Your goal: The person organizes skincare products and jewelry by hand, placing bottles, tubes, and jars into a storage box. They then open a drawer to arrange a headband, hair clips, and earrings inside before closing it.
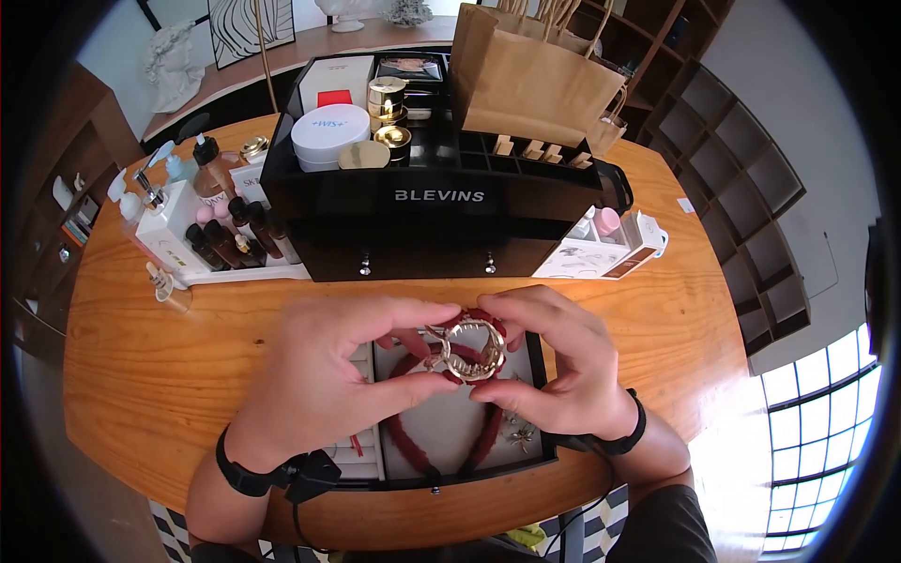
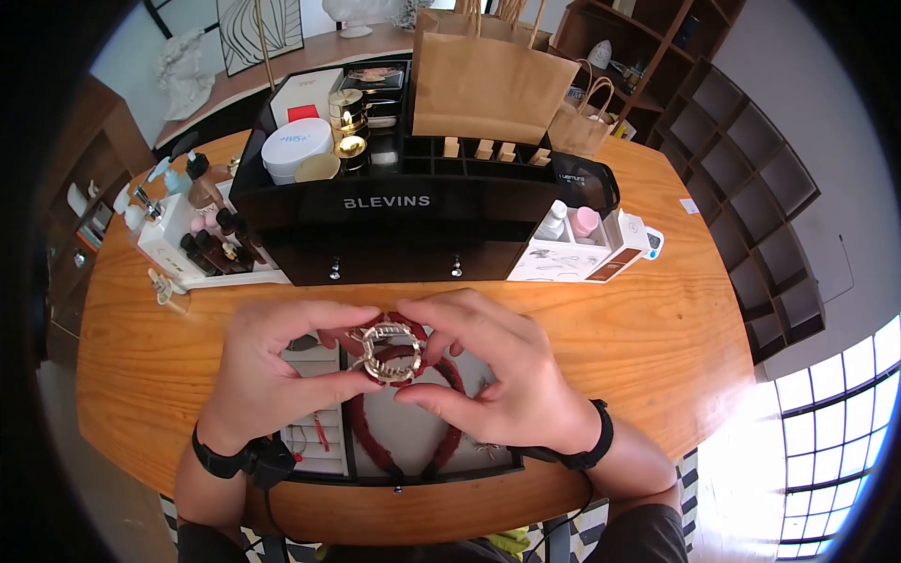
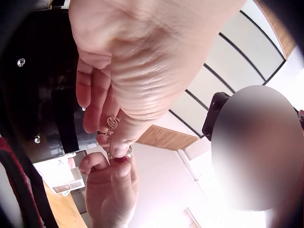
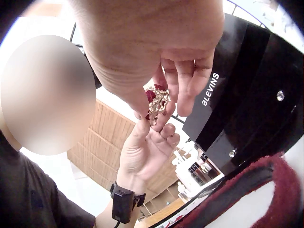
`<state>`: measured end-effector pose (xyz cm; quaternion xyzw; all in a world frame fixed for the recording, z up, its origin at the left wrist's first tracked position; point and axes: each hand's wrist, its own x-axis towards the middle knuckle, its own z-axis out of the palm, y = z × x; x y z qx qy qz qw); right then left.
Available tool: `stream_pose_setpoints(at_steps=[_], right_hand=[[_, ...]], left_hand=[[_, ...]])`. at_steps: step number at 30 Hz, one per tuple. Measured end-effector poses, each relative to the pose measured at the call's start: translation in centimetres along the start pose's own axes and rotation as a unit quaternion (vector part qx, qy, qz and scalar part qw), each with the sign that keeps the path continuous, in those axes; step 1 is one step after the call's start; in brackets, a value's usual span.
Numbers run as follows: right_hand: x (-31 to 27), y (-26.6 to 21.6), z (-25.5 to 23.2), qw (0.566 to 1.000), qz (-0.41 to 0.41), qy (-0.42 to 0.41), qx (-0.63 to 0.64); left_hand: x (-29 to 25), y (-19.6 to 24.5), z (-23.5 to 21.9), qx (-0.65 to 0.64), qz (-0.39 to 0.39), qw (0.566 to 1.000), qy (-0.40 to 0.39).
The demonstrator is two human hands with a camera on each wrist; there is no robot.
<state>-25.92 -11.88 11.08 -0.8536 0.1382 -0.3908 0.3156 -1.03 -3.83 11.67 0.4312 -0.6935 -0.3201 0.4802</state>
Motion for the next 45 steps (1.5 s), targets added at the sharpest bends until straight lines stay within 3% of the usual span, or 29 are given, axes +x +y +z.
stream_pose_setpoints(at_steps=[6,12,17,22,28,45], right_hand=[[0.2,-0.1,0.0,1.000,-0.010,-0.003,-0.023],[0.2,-0.2,-0.4,0.997,-0.015,-0.006,-0.069],[0.3,0.2,-0.4,0.998,0.006,0.007,-0.059],[0.0,0.9,-0.1,0.998,0.040,-0.025,-0.030],[0.3,0.5,0.4,0.997,0.025,-0.035,-0.065],[0.1,0.7,0.9,0.995,-0.022,-0.037,-0.094]], left_hand=[[0.2,0.0,0.0,0.043,0.030,0.999,-0.013],[0.3,0.9,-0.3,0.089,-0.005,0.995,-0.051],[0.3,-0.2,-0.4,0.076,0.022,0.997,-0.002],[0.4,-1.0,-0.2,0.099,0.045,0.994,0.007],[0.3,-0.9,0.0,0.153,0.064,0.986,-0.010],[0.3,0.1,1.0,0.203,0.024,0.978,-0.042]])
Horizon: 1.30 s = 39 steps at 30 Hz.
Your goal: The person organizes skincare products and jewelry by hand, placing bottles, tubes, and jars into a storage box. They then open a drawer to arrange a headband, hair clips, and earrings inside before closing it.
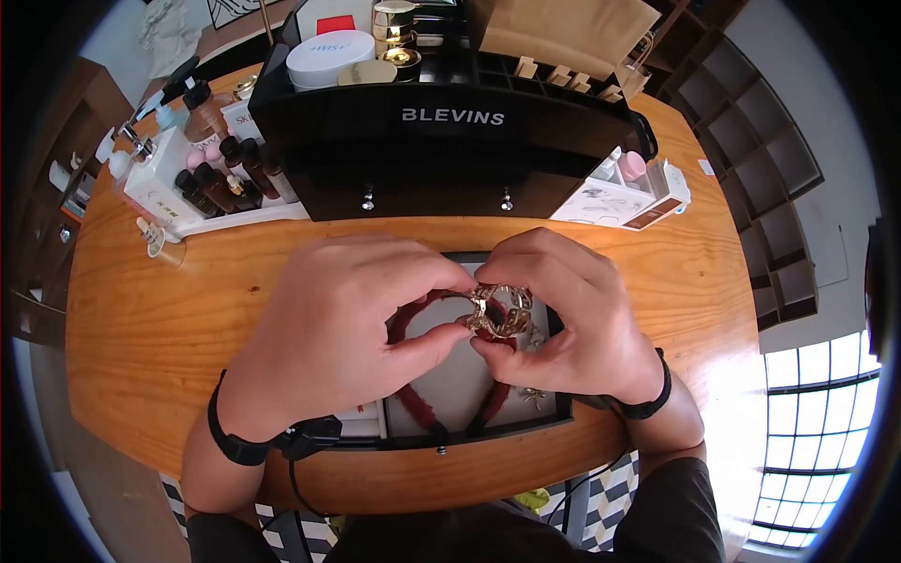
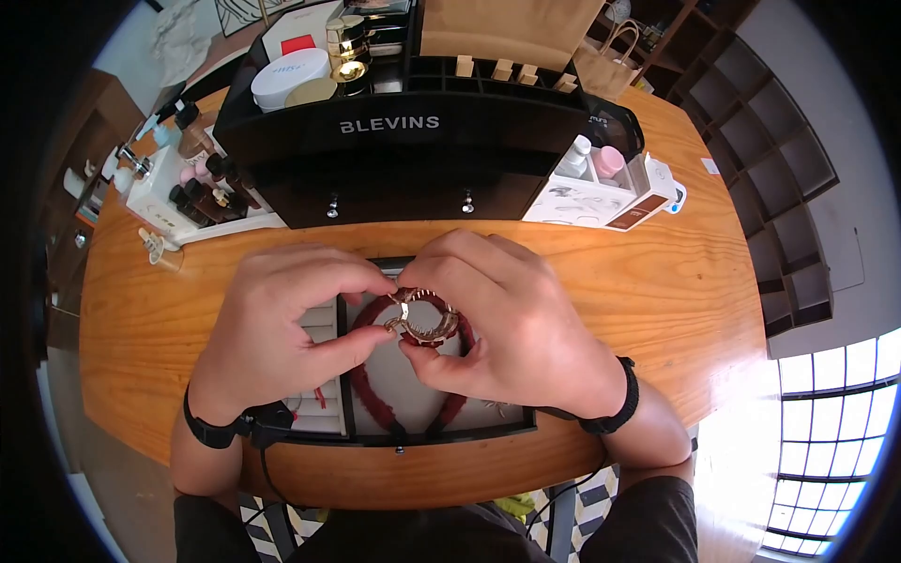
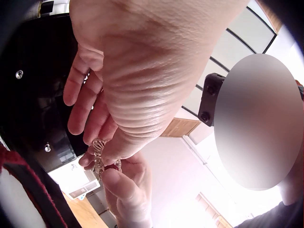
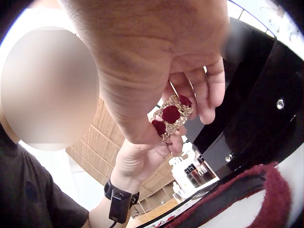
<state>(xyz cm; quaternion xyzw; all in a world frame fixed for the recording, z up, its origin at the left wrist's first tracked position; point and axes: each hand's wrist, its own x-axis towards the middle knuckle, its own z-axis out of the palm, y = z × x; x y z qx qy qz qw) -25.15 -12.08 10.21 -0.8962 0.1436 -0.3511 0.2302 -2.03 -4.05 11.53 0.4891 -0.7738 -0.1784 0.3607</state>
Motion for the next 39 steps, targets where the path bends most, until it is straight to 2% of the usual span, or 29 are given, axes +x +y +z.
stream_pose_setpoints(at_steps=[16,39], right_hand=[[0.00,-0.05,0.13,0.999,0.009,-0.023,-0.021],[0.02,-0.14,-0.21,0.999,-0.003,-0.051,-0.015]], left_hand=[[0.11,-0.74,0.32,0.063,0.099,0.991,0.059],[0.13,-0.76,0.73,0.073,0.130,0.984,0.099]])
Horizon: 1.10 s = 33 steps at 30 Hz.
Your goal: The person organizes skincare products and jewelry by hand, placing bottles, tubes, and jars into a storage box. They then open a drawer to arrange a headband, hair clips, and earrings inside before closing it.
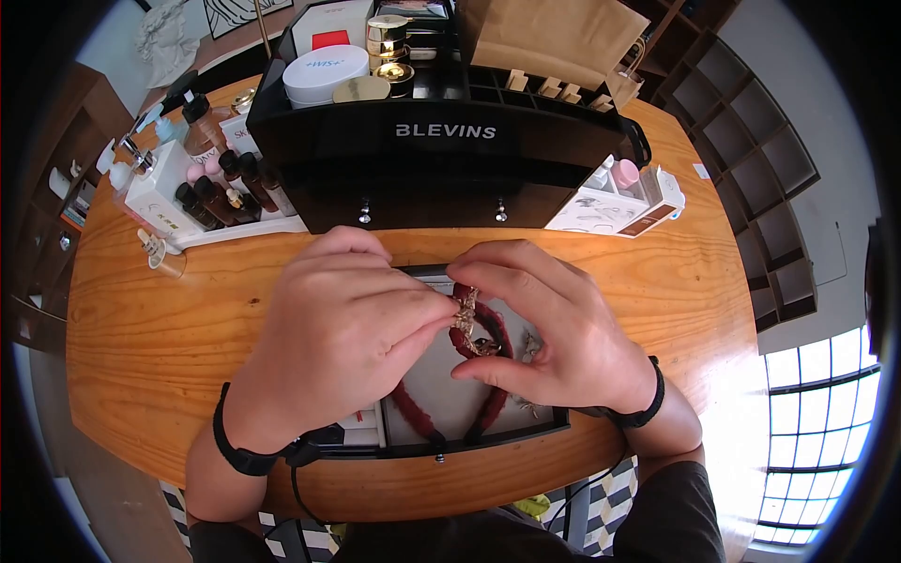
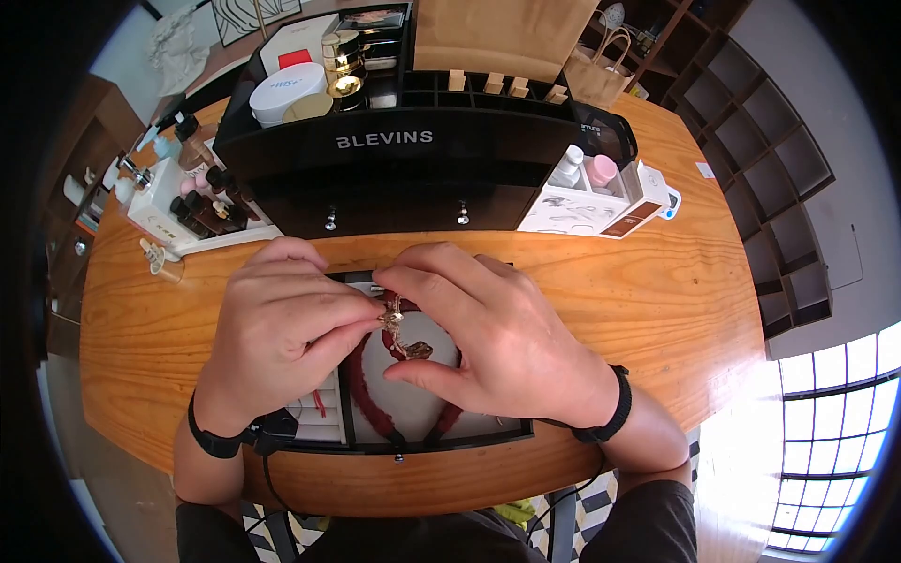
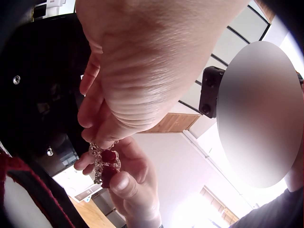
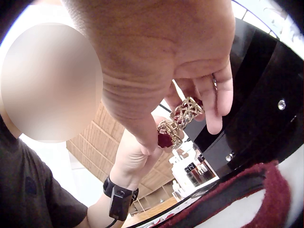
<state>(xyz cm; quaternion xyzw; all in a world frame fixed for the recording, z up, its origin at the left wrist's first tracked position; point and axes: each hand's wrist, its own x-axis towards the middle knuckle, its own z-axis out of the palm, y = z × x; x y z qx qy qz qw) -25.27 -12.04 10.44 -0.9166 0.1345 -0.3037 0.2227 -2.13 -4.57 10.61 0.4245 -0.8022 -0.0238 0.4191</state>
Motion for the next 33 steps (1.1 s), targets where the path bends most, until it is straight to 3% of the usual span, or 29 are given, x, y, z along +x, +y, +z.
stream_pose_setpoints(at_steps=[17,29,33], right_hand=[[-0.2,0.3,-0.3,0.999,0.013,-0.009,-0.028],[-0.3,0.4,-0.5,0.999,0.033,0.003,0.028],[-0.5,0.3,0.1,0.997,0.054,-0.016,0.048]], left_hand=[[-0.1,0.0,-0.5,-0.002,-0.035,0.998,-0.046],[-0.4,0.0,0.3,-0.087,-0.089,0.991,-0.043],[-0.8,0.5,0.0,-0.086,-0.139,0.983,-0.083]])
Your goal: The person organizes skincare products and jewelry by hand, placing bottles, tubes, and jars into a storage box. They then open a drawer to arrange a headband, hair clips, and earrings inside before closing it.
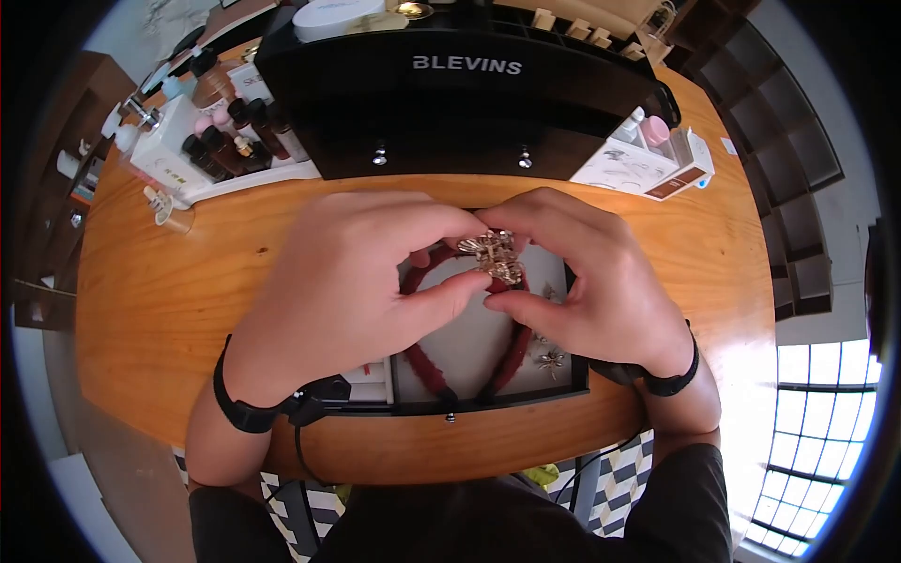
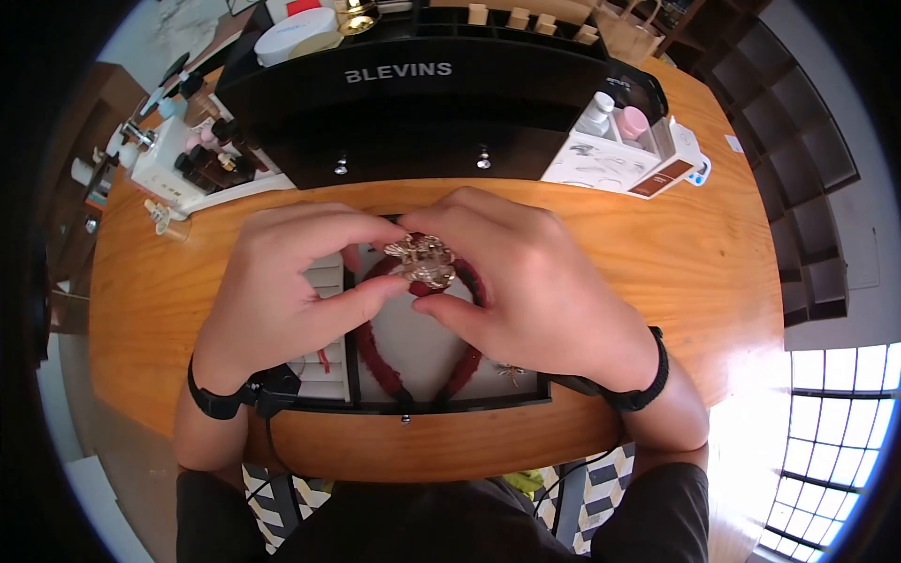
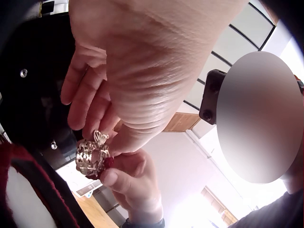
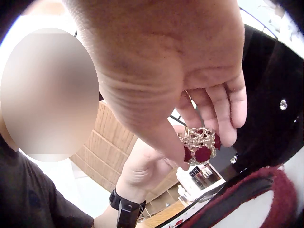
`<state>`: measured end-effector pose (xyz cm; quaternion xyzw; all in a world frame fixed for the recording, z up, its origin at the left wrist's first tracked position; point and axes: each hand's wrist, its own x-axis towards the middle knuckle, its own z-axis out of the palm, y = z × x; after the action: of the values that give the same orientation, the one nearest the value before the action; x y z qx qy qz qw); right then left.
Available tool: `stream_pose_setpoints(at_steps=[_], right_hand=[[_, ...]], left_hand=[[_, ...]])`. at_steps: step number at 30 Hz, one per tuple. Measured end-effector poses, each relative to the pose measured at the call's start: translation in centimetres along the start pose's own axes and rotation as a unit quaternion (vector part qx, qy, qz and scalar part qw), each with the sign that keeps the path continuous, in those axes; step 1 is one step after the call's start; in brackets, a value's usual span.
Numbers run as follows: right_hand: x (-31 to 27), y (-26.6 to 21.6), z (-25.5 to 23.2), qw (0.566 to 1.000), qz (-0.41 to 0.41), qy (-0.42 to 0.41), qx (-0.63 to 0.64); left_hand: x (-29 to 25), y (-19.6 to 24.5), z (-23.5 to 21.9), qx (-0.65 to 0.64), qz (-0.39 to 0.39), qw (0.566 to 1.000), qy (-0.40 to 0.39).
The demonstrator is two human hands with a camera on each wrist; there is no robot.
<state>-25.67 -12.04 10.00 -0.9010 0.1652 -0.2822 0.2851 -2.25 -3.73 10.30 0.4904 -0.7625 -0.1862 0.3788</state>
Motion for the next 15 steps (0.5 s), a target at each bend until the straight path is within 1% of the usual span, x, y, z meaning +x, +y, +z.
stream_pose_setpoints(at_steps=[1,3,4,5,6,7,9,12,13,15], right_hand=[[0.0,-0.1,0.0,1.000,-0.006,-0.002,0.004],[-0.2,-0.5,0.2,0.998,0.048,-0.032,-0.013],[-0.3,-0.7,0.6,0.998,0.046,-0.035,-0.010],[-0.5,-1.0,0.9,0.993,0.082,-0.074,-0.030],[-0.7,-1.2,1.2,0.985,0.119,-0.113,-0.051],[-0.8,-1.3,1.5,0.985,0.117,-0.115,-0.053],[-1.0,-1.2,2.2,0.984,0.060,-0.135,-0.103],[-0.5,-1.7,2.5,0.980,0.076,-0.151,-0.104],[-0.4,-1.9,2.6,0.979,0.089,-0.152,-0.103],[-0.2,-2.0,2.9,0.975,0.088,-0.167,-0.118]], left_hand=[[-0.2,0.0,-0.2,-0.012,-0.013,1.000,-0.011],[-0.9,0.0,-1.2,0.001,-0.037,0.999,0.004],[-1.4,-0.1,-1.7,0.008,-0.056,0.998,0.015],[-2.1,-0.5,-2.2,0.007,-0.059,0.998,0.017],[-3.0,-1.2,-3.0,-0.027,-0.093,0.995,0.034],[-3.9,-1.9,-3.7,-0.061,-0.126,0.989,0.051],[-5.8,-3.0,-4.9,-0.052,-0.114,0.989,0.074],[-8.7,-4.5,-6.0,-0.102,-0.204,0.969,0.091],[-9.5,-5.1,-6.1,-0.107,-0.206,0.968,0.095],[-10.8,-6.2,-5.9,-0.180,-0.259,0.941,0.120]])
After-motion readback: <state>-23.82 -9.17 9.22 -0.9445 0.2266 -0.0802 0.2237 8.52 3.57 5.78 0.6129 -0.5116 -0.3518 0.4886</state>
